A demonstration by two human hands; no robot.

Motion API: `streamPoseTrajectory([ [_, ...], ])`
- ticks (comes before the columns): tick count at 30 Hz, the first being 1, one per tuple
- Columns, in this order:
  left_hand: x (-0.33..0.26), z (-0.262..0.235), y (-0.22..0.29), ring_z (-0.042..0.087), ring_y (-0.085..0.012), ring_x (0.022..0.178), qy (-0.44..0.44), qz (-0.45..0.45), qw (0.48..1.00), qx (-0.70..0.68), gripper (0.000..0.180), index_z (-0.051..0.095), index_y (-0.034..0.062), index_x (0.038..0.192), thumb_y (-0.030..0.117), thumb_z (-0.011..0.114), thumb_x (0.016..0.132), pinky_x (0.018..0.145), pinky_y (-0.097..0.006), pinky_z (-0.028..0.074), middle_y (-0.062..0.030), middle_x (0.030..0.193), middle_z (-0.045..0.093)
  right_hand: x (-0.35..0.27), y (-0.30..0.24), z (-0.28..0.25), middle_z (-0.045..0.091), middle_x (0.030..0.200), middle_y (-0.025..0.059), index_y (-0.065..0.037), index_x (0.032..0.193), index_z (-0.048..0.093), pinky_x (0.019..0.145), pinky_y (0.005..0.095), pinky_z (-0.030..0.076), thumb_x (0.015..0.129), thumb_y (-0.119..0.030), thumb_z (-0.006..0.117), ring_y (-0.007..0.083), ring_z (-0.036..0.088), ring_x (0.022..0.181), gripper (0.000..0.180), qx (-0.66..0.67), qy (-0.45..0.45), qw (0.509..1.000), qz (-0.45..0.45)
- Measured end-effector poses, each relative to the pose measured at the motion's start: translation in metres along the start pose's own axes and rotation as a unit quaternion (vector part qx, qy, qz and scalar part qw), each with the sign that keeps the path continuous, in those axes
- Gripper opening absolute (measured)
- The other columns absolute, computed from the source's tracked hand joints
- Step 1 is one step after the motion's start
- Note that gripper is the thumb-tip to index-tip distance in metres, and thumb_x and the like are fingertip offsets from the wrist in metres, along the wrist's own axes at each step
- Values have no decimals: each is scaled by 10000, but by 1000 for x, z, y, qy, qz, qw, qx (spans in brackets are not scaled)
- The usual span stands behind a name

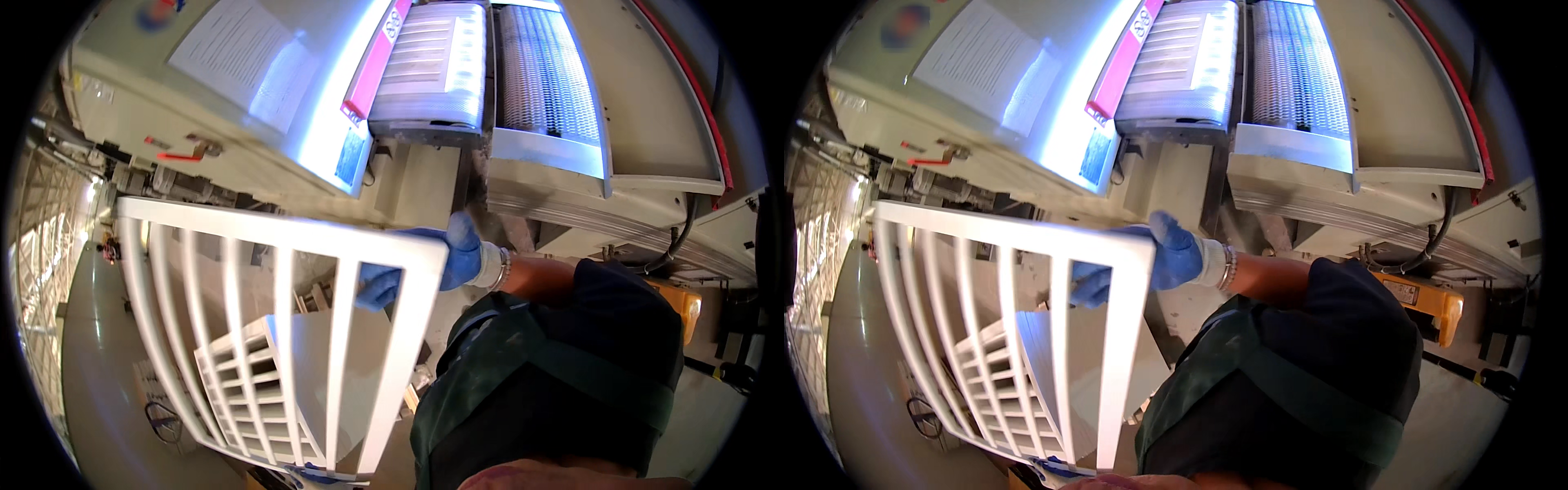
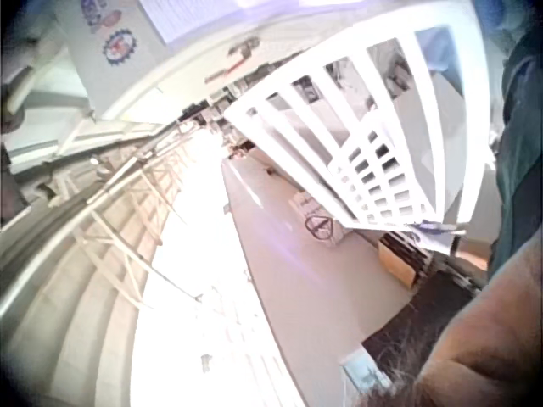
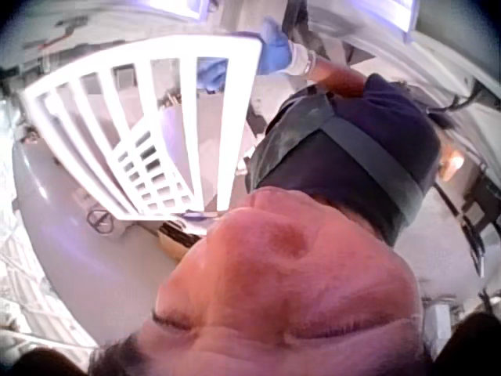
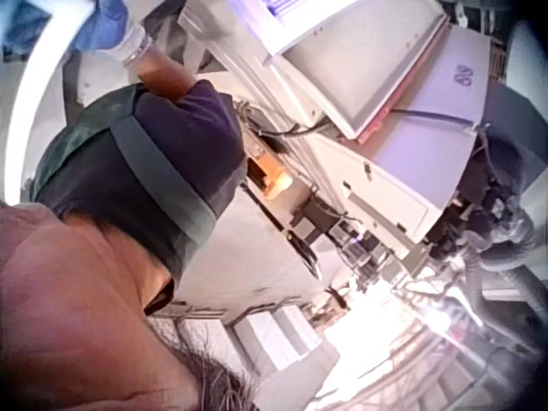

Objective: The person uses a manual pallet jack to transport a stack of white slatted panels to a processing machine. They then repeatedly pick up individual panels and feed them into the machine's conveyor belt, which is illuminated by a bright light.

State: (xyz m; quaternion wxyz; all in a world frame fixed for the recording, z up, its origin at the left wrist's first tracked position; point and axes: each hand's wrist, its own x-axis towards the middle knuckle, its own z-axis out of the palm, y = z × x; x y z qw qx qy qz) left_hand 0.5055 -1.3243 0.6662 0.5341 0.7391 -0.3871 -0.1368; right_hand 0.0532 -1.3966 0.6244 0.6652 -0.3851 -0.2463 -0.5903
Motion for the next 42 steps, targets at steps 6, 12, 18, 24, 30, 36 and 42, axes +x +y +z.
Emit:
streamPoseTrajectory([
  [6, -6, 86, 54, 577, -213, 953, -11, 159, 957, -241, 342, 620, 3, 1136, 309, 530, 1011, 843, -366, 470, -124, 1070, 629, 4, -75, 0, 499, 1414, 178, -34, 1414, 430, 1102, 501, 403, 978, -248, 594, 355, 501, 1301, 512, -146, 267, 948, -97],
  [12, -83, 181, 204, 578, -257, 972, 16, 351, 932, -84, 455, 572, -8, 1304, 337, 522, 1012, 832, -374, 461, -174, 1102, 605, -85, -158, -39, 612, 1209, 193, -61, 1146, 556, 932, 464, 565, 1003, -221, 562, 347, 640, 1105, 215, -79, 472, 873, -96],
  [18, -76, 286, 297, 602, -169, 972, -153, 362, 901, -182, 459, 537, -37, 1340, 248, 599, 986, 841, -309, 479, -96, 1104, 637, -129, -233, -51, 605, 1118, 125, -116, 1144, 530, 975, 518, 528, 983, -326, 594, 302, 633, 1103, 273, -102, 457, 860, -204],
  [24, -77, 457, 395, 560, -95, 817, -428, 363, 815, -143, 355, 569, -41, 1268, 155, 604, 975, 715, -247, 456, -40, 940, 625, -164, -276, -42, 589, 1175, 153, -19, 1167, 525, 1026, 477, 511, 982, -273, 598, 321, 610, 1146, 323, -112, 472, 828, -282],
  [30, -100, 594, 438, 628, -175, 791, -414, 480, 773, 2, 453, 601, -49, 1184, 302, 665, 905, 702, -323, 492, -107, 931, 685, -190, -285, -64, 612, 1193, 228, 41, 1253, 470, 985, 469, 542, 973, -236, 608, 359, 625, 1130, 417, -99, 501, 799, -318],
  [36, -176, 694, 435, 652, -344, 1006, -490, 467, 736, 30, 467, 609, -31, 1195, 328, 641, 898, 882, -403, 494, -242, 1095, 652, -221, -314, -68, 618, 1167, 213, 60, 1191, 512, 932, 433, 574, 965, -257, 621, 354, 650, 1076, 405, -129, 560, 723, -384],
  [42, -221, 829, 378, 683, -355, 936, -611, 426, 667, 27, 442, 643, -46, 1133, 322, 642, 887, 868, -400, 504, -219, 990, 707, -246, -333, -80, 635, 1154, 212, 80, 1172, 535, 895, 410, 592, 1005, -279, 548, 316, 668, 1040, 397, -239, 618, 613, -430],
])
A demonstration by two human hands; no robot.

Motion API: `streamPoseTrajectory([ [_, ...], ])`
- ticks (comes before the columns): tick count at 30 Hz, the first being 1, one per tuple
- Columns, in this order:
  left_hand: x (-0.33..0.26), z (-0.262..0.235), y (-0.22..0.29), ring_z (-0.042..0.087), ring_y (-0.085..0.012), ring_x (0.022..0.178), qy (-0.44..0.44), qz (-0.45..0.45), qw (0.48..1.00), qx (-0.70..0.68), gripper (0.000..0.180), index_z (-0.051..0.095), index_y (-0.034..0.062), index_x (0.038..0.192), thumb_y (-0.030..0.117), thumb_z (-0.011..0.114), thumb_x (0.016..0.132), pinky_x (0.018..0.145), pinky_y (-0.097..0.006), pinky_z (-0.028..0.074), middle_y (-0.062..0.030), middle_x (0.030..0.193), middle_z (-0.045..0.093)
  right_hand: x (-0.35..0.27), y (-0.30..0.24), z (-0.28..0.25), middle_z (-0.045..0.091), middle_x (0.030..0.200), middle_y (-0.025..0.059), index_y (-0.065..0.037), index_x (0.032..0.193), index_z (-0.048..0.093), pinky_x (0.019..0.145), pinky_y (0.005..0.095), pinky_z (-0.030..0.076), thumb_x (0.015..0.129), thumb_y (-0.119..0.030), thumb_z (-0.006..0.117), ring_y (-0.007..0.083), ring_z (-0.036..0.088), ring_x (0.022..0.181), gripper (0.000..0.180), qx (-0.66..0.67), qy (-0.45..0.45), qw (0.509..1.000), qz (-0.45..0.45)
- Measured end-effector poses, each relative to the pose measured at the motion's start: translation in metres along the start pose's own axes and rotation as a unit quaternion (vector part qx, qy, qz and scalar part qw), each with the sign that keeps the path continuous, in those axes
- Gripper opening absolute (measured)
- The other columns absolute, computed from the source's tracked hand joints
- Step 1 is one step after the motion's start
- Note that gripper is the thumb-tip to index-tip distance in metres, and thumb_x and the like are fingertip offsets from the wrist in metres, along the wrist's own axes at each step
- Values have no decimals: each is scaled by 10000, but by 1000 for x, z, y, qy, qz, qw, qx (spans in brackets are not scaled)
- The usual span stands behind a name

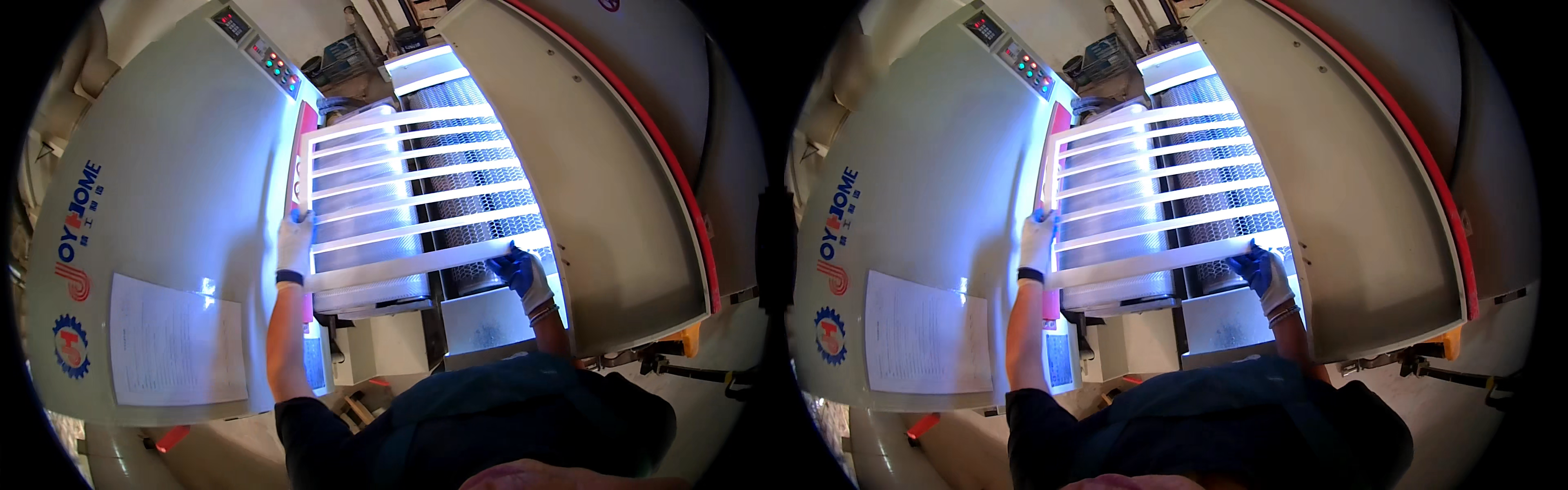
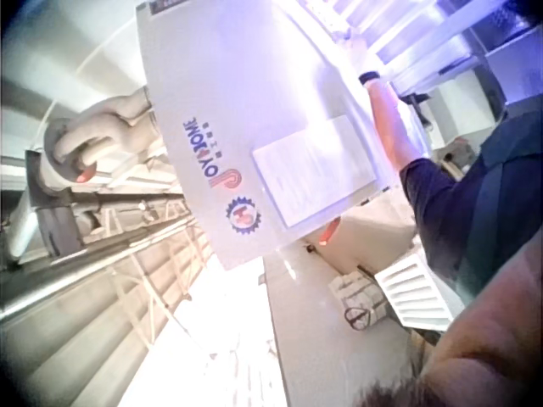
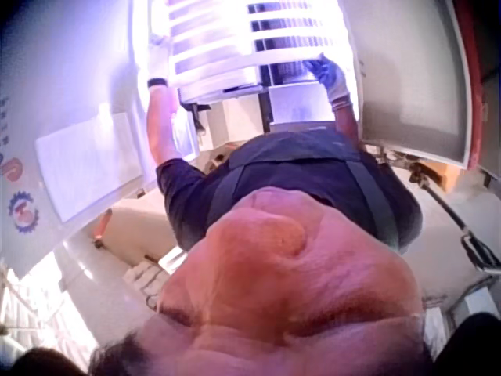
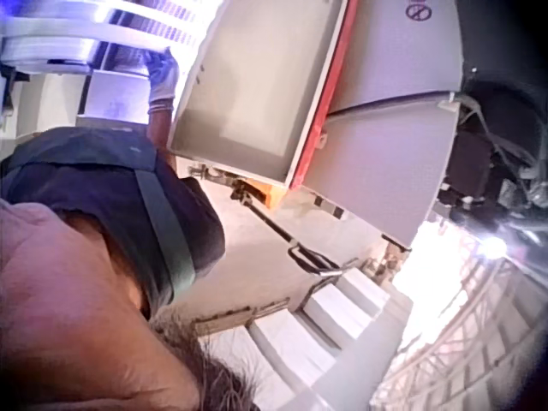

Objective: The person uses a manual pallet jack to transport a stack of white slatted panels to a processing machine. They then repeatedly pick up individual panels and feed them into the machine's conveyor belt, which is illuminated by a bright light.

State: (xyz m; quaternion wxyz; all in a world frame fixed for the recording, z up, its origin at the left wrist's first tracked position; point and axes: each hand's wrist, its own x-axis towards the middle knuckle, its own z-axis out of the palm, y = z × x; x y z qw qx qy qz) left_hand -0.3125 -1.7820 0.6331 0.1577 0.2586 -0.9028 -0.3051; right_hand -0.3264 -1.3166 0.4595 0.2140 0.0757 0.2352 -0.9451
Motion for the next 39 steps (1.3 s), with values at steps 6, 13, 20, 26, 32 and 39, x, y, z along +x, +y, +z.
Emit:
streamPoseTrajectory([
  [6, 38, 97, -11, 686, -381, 927, -27, -47, 997, 54, 417, 665, 27, 1055, 399, 608, 875, 832, -452, 516, -211, 947, 706, 45, -13, -40, 658, 1088, 221, 81, 1155, 540, 860, 434, 604, 1021, -225, 505, 328, 682, 985, 336, -62, 94, 993, -24],
  [13, 64, 142, -38, 643, -440, 991, 1, 5, 999, 46, 443, 675, 23, 1048, 424, 629, 865, 874, -487, 502, -276, 1040, 671, 75, -18, -60, 651, 1108, 222, -4, 1154, 554, 889, 490, 584, 1018, -199, 500, 353, 670, 1004, 244, -48, 70, 996, -22],
  [20, 10, 99, -52, 667, -382, 812, 114, 129, 977, 127, 403, 626, 72, 1084, 420, 621, 880, 710, -539, 490, -195, 920, 657, 90, -7, -76, 584, 1288, 228, -18, 1295, 498, 890, 495, 556, 972, -362, 571, 376, 593, 1175, 477, -135, 101, 978, 126],
  [26, -189, 30, -26, 634, -358, 1017, 97, 104, 986, 91, 346, 618, 85, 1178, 294, 644, 904, 927, -436, 470, -156, 1143, 637, 99, -8, -55, 588, 1317, 201, 11, 1274, 512, 902, 464, 554, 954, -415, 590, 332, 629, 1123, 539, -261, 102, 946, 166],
  [32, -426, -59, -21, 659, -320, 943, 270, -156, 947, -69, 318, 641, 41, 1104, 241, 683, 861, 852, -393, 516, -163, 1054, 670, 33, 36, 60, 632, 1237, 224, 58, 1305, 511, 893, 411, 553, 999, -376, 532, 311, 674, 1031, 531, -328, -62, 941, 43],
  [39, -739, -131, -83, 442, -380, 1288, 227, -598, 589, 493, 650, 476, 136, 1396, 444, 668, 856, 1014, -543, 380, -187, 1408, 472, -86, 101, 119, 662, 1172, 209, 21, 1256, 568, 828, 373, 565, 1007, -313, 513, 278, 693, 952, 420, -322, -262, 889, 191],
])
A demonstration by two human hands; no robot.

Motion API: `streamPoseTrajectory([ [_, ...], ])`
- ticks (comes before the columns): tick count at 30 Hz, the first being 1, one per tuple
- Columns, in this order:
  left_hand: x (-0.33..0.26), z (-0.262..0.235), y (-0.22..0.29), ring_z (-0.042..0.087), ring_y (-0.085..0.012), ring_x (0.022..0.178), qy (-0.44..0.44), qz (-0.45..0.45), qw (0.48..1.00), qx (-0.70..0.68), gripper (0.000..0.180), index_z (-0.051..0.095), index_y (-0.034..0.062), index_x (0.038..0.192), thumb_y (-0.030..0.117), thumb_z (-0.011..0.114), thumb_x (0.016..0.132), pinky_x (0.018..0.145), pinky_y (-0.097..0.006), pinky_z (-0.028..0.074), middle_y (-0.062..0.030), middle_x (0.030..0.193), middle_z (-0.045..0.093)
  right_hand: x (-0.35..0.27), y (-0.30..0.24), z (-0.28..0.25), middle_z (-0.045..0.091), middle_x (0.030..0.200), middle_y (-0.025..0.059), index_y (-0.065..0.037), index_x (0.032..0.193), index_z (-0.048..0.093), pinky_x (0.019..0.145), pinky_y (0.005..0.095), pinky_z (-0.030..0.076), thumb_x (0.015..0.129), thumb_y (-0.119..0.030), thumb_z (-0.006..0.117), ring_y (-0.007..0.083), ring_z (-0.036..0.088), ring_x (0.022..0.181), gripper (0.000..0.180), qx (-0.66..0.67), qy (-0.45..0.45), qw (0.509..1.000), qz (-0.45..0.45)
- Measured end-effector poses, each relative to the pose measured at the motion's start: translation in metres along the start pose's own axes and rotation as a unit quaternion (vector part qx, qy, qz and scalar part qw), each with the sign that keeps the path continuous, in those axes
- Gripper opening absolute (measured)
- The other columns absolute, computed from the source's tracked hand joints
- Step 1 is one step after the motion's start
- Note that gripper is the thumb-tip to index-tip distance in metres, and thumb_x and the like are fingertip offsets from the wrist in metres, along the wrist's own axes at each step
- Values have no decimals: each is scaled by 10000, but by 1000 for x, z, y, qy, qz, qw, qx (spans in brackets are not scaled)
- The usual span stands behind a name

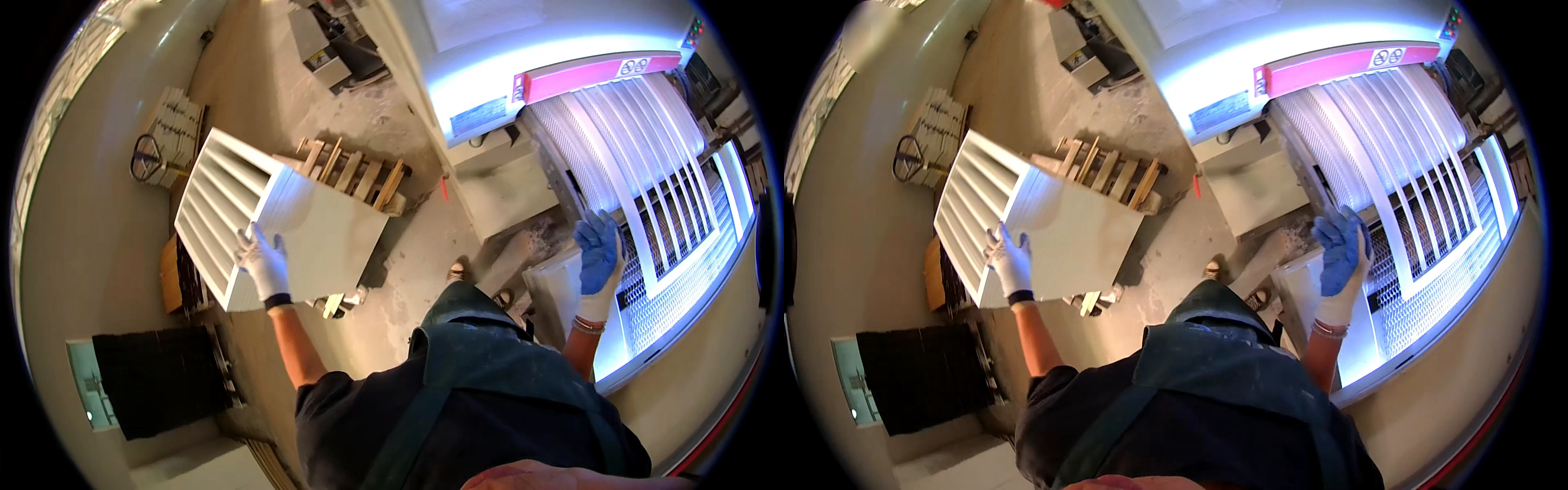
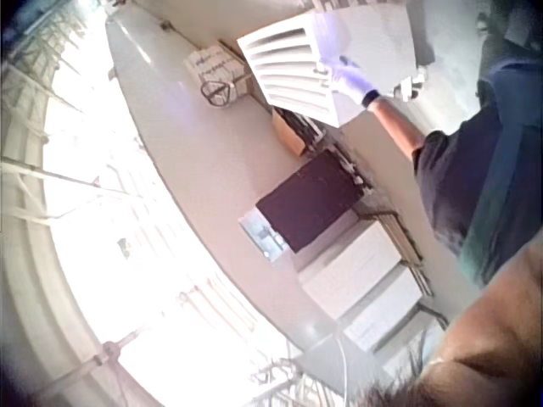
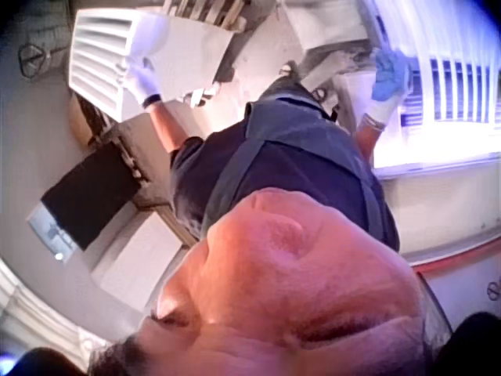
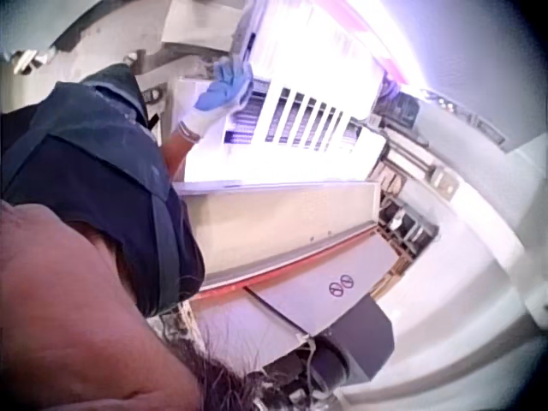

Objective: The person uses a manual pallet jack to transport a stack of white slatted panels to a processing machine. They then repeatedly pick up individual panels and feed them into the machine's conveyor belt, which is illuminated by a bright light.

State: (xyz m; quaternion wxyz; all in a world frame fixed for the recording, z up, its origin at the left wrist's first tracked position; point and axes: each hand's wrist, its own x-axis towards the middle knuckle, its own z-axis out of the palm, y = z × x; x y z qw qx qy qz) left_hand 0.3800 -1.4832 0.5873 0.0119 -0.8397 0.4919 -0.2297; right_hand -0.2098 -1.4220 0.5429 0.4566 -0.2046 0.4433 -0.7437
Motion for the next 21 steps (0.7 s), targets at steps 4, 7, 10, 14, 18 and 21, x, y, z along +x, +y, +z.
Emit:
streamPoseTrajectory([
  [4, 0, 40, -121, 496, -363, 1222, -126, -77, 988, 33, 655, 497, 145, 1352, 503, 669, 831, 1012, -521, 364, -162, 1329, 512, -37, 33, 49, 687, 1071, 220, 40, 1212, 573, 743, 369, 583, 991, -229, 536, 283, 705, 833, 350, 3, -67, 995, 78],
  [7, 0, 66, -174, 524, -340, 1178, -123, -43, 991, 7, 545, 563, 149, 1249, 466, 684, 824, 991, -507, 377, -141, 1259, 537, -58, 65, 82, 694, 1040, 211, 43, 1191, 583, 727, 369, 590, 986, -189, 521, 277, 707, 819, 316, 18, -93, 985, 142],
  [10, 2, 70, -190, 535, -332, 1155, -130, -31, 991, -11, 492, 592, 157, 1204, 452, 689, 822, 964, -497, 402, -140, 1228, 535, -84, 97, 122, 690, 1054, 211, 46, 1196, 576, 730, 370, 593, 987, -179, 517, 281, 709, 833, 313, -7, -159, 972, 174],
  [14, -19, 54, -166, 584, -342, 1053, -90, 14, 996, -11, 485, 603, 130, 1192, 431, 692, 822, 890, -489, 451, -159, 1175, 541, -128, 162, 170, 695, 1039, 187, 30, 1230, 556, 770, 398, 580, 987, -192, 531, 286, 703, 837, 330, 16, -252, 928, 273],
  [18, -58, 3, -124, 630, -371, 909, -78, 154, 946, -274, 495, 577, 76, 1251, 318, 705, 838, 820, -488, 499, -211, 1050, 597, -186, 219, 216, 654, 1159, 195, 14, 1292, 516, 780, 406, 575, 996, -217, 531, 297, 676, 966, 376, 61, -314, 844, 430],
  [21, -78, -49, -114, 640, -347, 928, -229, 178, 834, -470, 484, 568, 77, 1274, 282, 702, 856, 866, -499, 493, -183, 1105, 622, -235, 221, 267, 617, 1235, 196, 11, 1332, 478, 797, 429, 578, 995, -209, 532, 319, 647, 1054, 407, 54, -359, 799, 480],
])
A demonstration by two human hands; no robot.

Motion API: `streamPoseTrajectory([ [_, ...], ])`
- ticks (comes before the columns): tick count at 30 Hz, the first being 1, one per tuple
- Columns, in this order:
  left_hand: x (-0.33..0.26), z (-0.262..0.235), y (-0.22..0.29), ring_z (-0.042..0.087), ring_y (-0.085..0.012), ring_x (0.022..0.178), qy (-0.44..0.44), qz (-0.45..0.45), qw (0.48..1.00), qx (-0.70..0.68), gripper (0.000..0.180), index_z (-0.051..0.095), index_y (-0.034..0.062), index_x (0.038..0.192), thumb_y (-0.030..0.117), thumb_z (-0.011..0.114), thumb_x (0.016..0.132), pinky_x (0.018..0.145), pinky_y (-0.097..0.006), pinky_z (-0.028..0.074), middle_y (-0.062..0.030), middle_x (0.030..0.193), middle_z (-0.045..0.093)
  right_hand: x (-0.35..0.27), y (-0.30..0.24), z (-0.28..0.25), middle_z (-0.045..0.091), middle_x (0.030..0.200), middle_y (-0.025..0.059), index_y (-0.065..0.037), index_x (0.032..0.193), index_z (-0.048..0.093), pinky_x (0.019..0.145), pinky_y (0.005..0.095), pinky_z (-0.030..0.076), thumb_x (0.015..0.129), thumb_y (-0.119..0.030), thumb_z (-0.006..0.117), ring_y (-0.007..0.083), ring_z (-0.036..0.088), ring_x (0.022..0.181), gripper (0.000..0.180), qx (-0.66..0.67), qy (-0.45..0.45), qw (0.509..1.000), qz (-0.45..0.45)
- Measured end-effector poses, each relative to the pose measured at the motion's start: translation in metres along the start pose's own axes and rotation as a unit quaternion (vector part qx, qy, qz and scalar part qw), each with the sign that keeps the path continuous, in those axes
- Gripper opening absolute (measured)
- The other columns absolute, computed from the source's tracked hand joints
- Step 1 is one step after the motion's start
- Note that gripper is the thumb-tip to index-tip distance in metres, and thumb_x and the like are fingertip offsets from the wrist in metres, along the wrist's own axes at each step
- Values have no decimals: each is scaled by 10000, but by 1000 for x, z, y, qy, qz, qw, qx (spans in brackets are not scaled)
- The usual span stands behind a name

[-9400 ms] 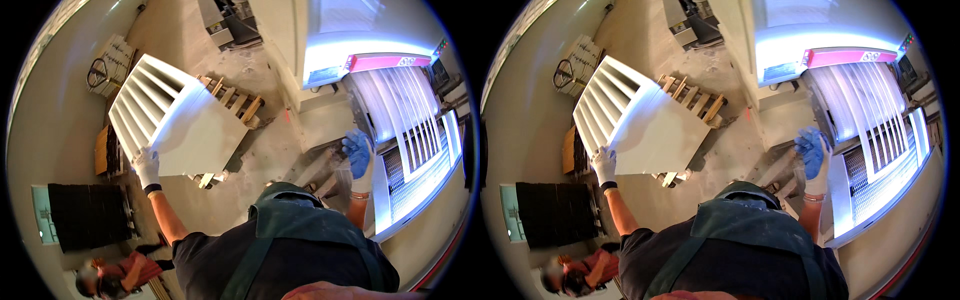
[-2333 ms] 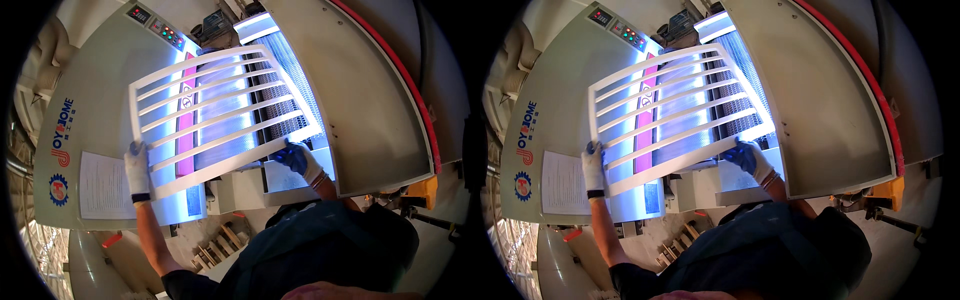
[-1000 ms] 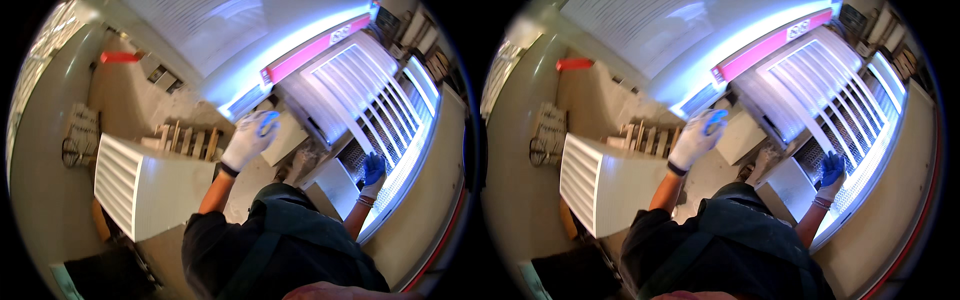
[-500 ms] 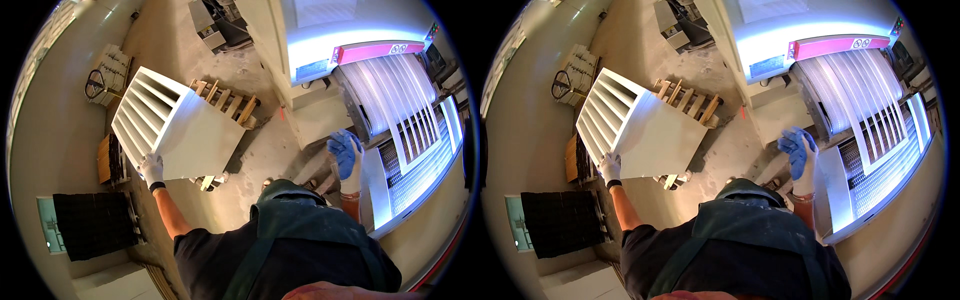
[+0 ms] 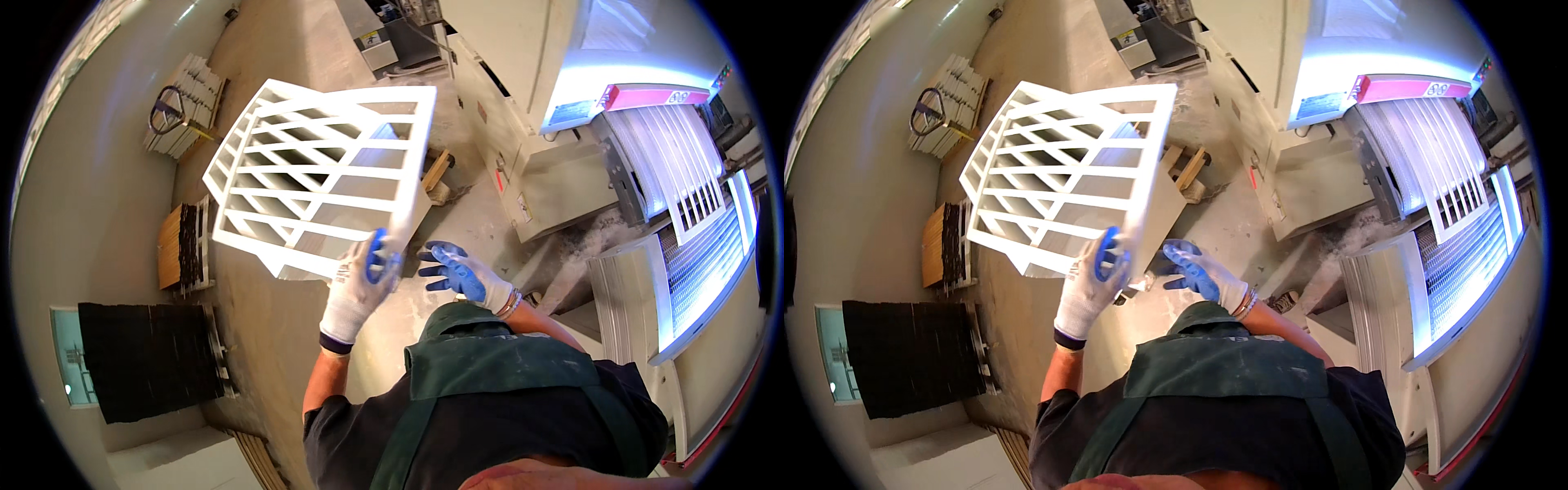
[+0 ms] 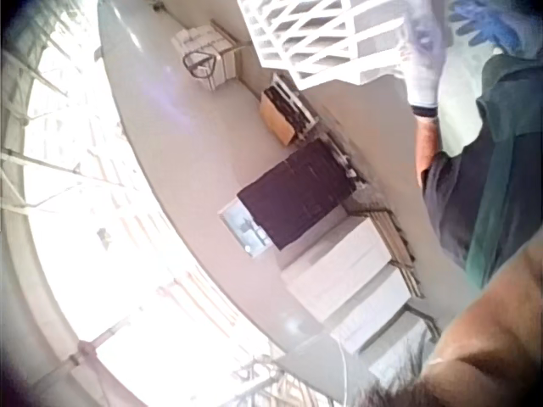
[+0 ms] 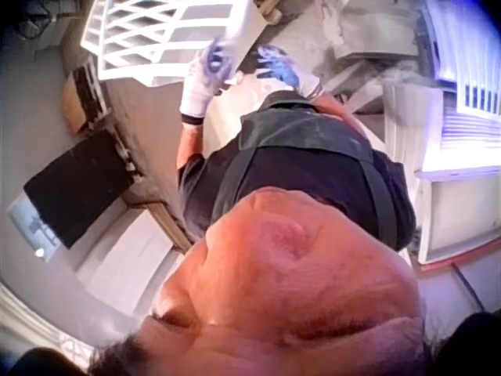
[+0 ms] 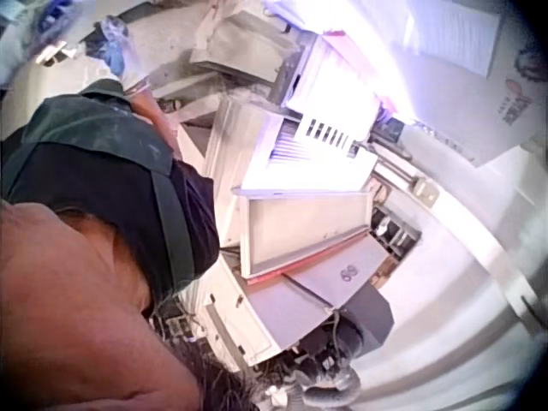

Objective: The person uses a manual pallet jack to transport a stack of white slatted panels to a processing machine. They then repeatedly pick up individual panels and feed them into the machine's conveyor belt, which is illuminated by a bright light.

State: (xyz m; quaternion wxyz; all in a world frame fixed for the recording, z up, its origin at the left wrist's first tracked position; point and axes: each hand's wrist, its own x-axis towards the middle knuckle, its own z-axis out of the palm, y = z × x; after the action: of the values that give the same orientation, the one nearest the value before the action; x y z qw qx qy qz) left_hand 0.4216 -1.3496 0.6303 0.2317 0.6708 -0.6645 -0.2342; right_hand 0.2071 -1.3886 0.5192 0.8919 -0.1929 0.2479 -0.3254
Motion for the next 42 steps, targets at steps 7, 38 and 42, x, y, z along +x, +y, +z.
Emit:
streamPoseTrajectory([
  [7, 39, -97, -142, 526, -355, 1227, 242, -11, 889, 389, 619, 453, 46, 1408, 350, 652, 907, 1039, -453, 410, -214, 1252, 600, -35, 2, -1, 601, 1221, 222, 21, 1265, 506, 830, 479, 607, 938, -83, 615, 337, 616, 1140, 361, 18, 60, 996, -65],
  [38, 67, 28, 206, 622, -210, 994, 409, 149, 878, -200, 424, 563, 0, 1340, 272, 538, 1015, 868, -352, 521, -121, 1136, 633, -224, -175, -124, 619, 1113, 131, -34, 1238, 524, 763, 276, 582, 963, -184, 608, 162, 661, 857, 323, 210, 51, 806, -551],
  [42, 122, 50, 297, 596, -143, 851, 334, 217, 902, -169, 441, 544, -54, 1317, 205, 630, 970, 720, -266, 490, -97, 995, 640, -270, -182, -173, 626, 1122, 104, -88, 1166, 551, 956, 444, 539, 1013, -246, 547, 245, 630, 1087, 220, 224, 98, 715, -655],
])
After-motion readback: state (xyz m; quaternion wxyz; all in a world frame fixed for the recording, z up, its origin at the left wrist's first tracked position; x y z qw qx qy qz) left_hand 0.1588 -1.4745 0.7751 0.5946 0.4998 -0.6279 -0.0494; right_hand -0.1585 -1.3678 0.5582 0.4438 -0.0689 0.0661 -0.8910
